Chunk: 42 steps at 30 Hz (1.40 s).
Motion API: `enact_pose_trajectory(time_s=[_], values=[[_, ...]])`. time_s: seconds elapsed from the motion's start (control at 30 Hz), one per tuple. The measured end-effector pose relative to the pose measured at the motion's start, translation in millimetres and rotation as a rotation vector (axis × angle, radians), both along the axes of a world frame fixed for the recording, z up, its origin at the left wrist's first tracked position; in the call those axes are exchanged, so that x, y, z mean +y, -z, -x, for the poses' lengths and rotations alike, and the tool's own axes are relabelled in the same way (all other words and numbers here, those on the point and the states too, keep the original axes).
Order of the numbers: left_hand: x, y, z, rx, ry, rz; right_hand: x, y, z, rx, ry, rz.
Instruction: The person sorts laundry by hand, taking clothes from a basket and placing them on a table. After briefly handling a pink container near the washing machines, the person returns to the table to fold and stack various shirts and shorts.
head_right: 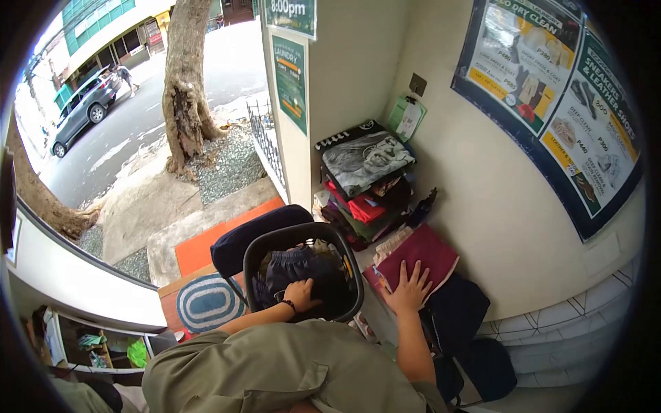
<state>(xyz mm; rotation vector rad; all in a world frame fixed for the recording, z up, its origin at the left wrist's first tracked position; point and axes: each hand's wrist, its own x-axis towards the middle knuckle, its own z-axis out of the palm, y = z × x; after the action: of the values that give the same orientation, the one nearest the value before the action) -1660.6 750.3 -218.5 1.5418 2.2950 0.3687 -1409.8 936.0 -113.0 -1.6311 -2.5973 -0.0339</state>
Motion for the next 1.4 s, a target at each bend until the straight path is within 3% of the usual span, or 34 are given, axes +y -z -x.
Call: enact_pose_trajectory(time_s=[0.23,0.37,0.43,0.5,0.53,0.6,0.67,0.73,0.8,0.9,0.97,1.07,1.2,1.3,1.4], values=[[12.5,-11.8,-11.2,-0.305,0.119,0.235,2.0,-4.2,-4.9,0.001,-0.02,0.087],[4.2,-36.4,-5.8,-0.496,0.035,0.138,12.7,-17.3,-3.0,0.115,0.014,0.282],[-1.2,-86.2,-0.3,-0.576,-0.067,0.136,6.9,-13.5,3.6,0.309,-0.083,0.14],[-6.7,-106.5,1.6,-0.926,-0.109,-0.164,-7.8,-20.4,10.2,0.497,-0.25,-0.043],[-4.4,-107.7,5.7,-0.99,-0.108,-0.228,-13.3,-14.1,19.0,0.75,-0.283,0.212],[1.3,-165.9,2.2,-1.077,-0.088,-0.284,-26.9,4.3,33.5,1.24,-0.283,0.742],[12.2,-203.5,-2.7,-1.285,-0.109,-0.311,-45.1,-21.8,52.0,1.467,-0.132,0.987],[17.9,-254.2,-12.9,-1.498,-0.195,-0.32,-44.2,-46.4,63.5,1.776,-0.162,1.426],[29.3,-263.4,-15.1,-1.65,-0.182,-0.354,-35.7,-65.5,52.9,1.882,-0.117,1.865],[52.9,-258.1,-21.0,-1.718,-0.257,-0.373,-37.0,-105.1,35.9,1.953,-0.109,1.709],[66.0,-246.9,-29.8,-1.725,-0.351,-0.35,-38.5,-113.2,25.7,1.867,0.033,1.521],[77.2,-221.8,-40.3,-1.74,-0.292,-0.098,-35.6,-103.4,-5.9,1.873,0.219,1.454],[100.9,-205.6,-70.5,-1.721,0.032,0.138,-28.4,-104.8,-60.8,1.964,0.313,1.262],[149.9,-217.4,-114.5,-1.644,0.274,0.049,-22.2,-148.4,-98.8,1.94,0.523,0.815],[195.5,-224.2,-163.4,-1.667,0.374,0.062,4.2,-148.6,-155.8,1.947,0.418,0.769]])
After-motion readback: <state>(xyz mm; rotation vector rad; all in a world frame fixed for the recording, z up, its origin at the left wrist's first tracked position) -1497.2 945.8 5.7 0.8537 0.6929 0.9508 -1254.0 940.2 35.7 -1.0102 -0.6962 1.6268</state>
